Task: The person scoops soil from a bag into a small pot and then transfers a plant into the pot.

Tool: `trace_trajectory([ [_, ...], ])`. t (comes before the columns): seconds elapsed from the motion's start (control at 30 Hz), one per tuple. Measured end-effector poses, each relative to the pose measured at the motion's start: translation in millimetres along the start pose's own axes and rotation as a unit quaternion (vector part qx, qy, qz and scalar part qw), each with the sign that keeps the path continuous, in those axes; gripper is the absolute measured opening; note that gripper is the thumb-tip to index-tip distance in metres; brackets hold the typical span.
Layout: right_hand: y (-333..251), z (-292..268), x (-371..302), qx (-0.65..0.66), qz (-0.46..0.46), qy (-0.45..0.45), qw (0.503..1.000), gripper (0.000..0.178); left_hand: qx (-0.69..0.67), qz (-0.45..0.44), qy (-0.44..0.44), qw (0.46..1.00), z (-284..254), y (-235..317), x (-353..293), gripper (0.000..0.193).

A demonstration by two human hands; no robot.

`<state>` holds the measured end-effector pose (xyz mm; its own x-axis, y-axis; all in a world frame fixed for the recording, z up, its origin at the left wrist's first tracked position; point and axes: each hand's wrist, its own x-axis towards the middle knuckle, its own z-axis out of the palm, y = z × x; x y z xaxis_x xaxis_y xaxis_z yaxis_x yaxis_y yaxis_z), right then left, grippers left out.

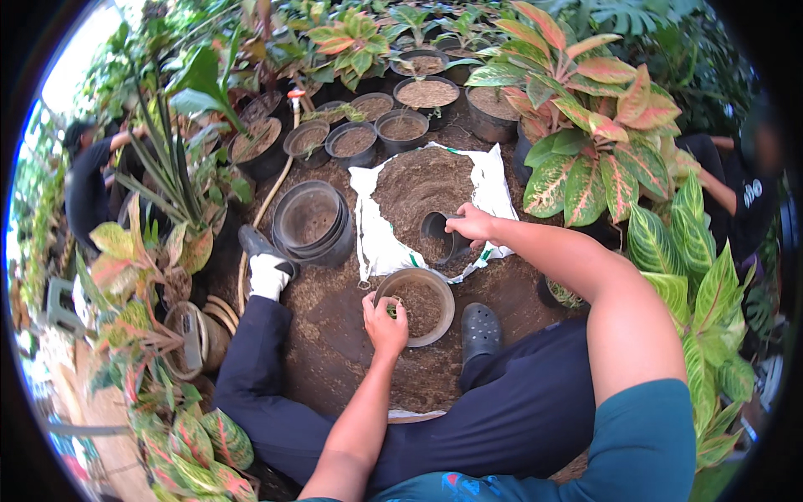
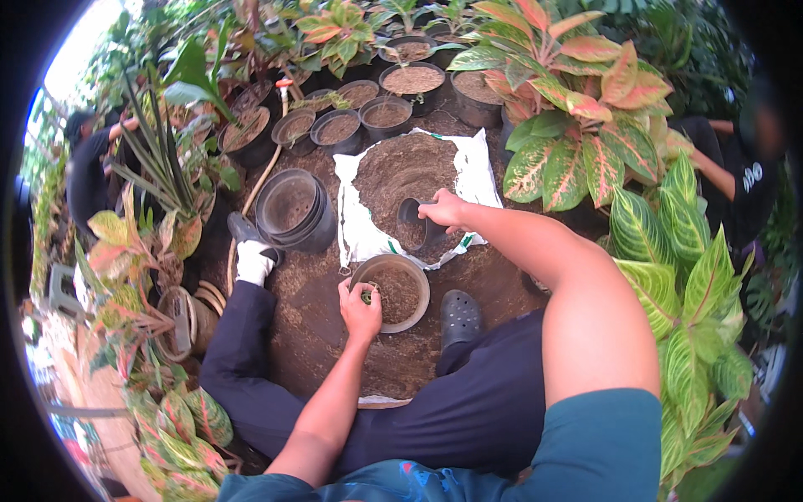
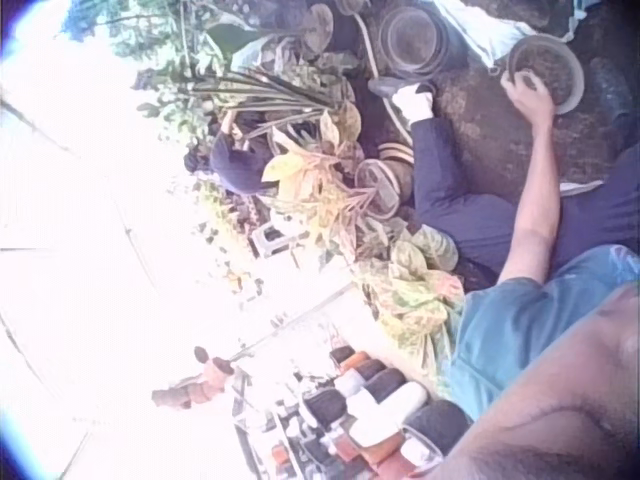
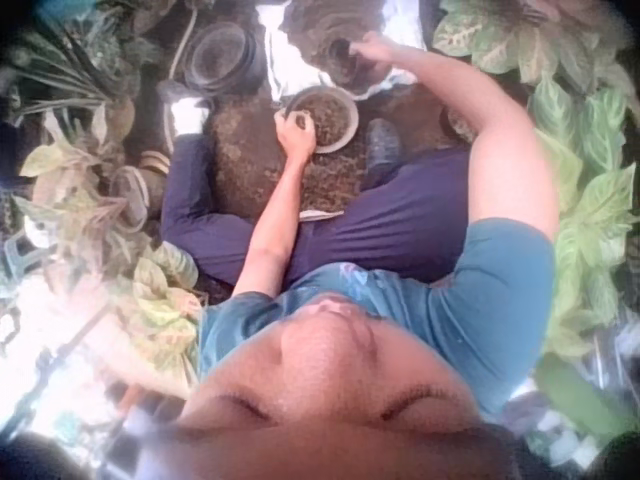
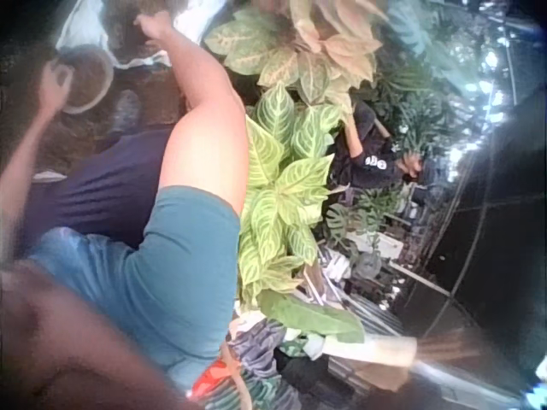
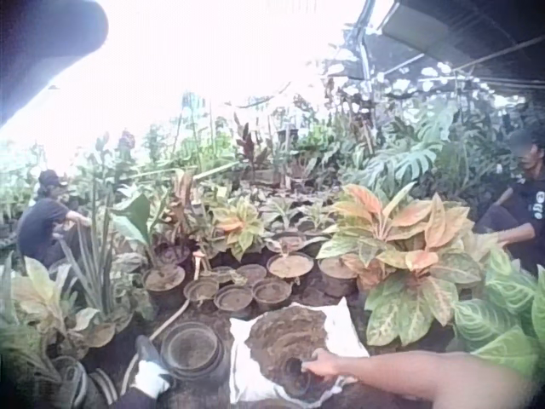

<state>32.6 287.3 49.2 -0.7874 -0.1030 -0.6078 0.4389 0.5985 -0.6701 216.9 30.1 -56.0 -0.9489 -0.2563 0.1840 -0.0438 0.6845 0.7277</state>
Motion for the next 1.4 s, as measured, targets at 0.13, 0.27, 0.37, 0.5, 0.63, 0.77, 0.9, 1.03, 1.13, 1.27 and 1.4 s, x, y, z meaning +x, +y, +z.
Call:
trace_trajectory([
  [0.13,-23.0,0.7,-12.5,-0.004,-0.033,-0.057,0.998,0.078,-0.009,-0.011,0.011,1.0,1.8,-3.7,-3.5,0.011],
  [0.27,-45.8,12.8,-30.7,-0.064,-0.064,-0.103,0.99,0.071,-0.025,-0.016,0.01,1.0,-1.4,-1.8,-4.4,0.011],
  [0.37,-52.5,25.5,-40.6,-0.089,-0.086,-0.126,0.984,0.077,-0.03,-0.019,0.007,0.999,-0.2,-2.2,-4.5,0.011],
  [0.5,-55.6,34.5,-41.9,-0.122,-0.096,-0.126,0.98,0.08,-0.039,-0.026,-0.011,0.999,-1.2,-4.8,-4.3,0.012],
  [0.63,-54.1,32.5,-37.9,-0.091,-0.085,-0.12,0.985,0.08,-0.046,-0.032,-0.012,0.998,-2.1,-3.2,-3.7,0.011],
  [0.77,-45.8,33.3,-31.7,-0.179,-0.143,-0.064,0.971,0.078,-0.045,-0.041,-0.01,0.998,-2.4,-1.2,-2.3,0.011],
  [0.9,-43.2,38.4,-31.1,-0.161,-0.137,-0.077,0.974,0.078,-0.041,-0.053,-0.012,0.998,-3.2,2.4,-2.4,0.011],
  [1.03,-52.8,44.1,-38.6,-0.122,-0.106,-0.133,0.978,0.08,-0.045,-0.055,-0.013,0.997,-4.5,0.1,-3.3,0.011],
  [1.13,-56.0,50.6,-47.5,-0.314,-0.208,-0.018,0.926,0.082,-0.042,-0.042,0.004,0.998,-2.8,-1.9,-3.3,0.012],
  [1.27,-58.0,46.9,-46.5,-0.309,-0.207,-0.044,0.927,0.085,-0.04,-0.034,0.011,0.999,-2.5,1.3,-2.4,0.012],
  [1.4,-57.4,49.7,-48.7,-0.349,-0.234,-0.03,0.907,0.083,-0.043,-0.029,0.006,0.999,-3.1,0.6,-0.6,0.011],
])
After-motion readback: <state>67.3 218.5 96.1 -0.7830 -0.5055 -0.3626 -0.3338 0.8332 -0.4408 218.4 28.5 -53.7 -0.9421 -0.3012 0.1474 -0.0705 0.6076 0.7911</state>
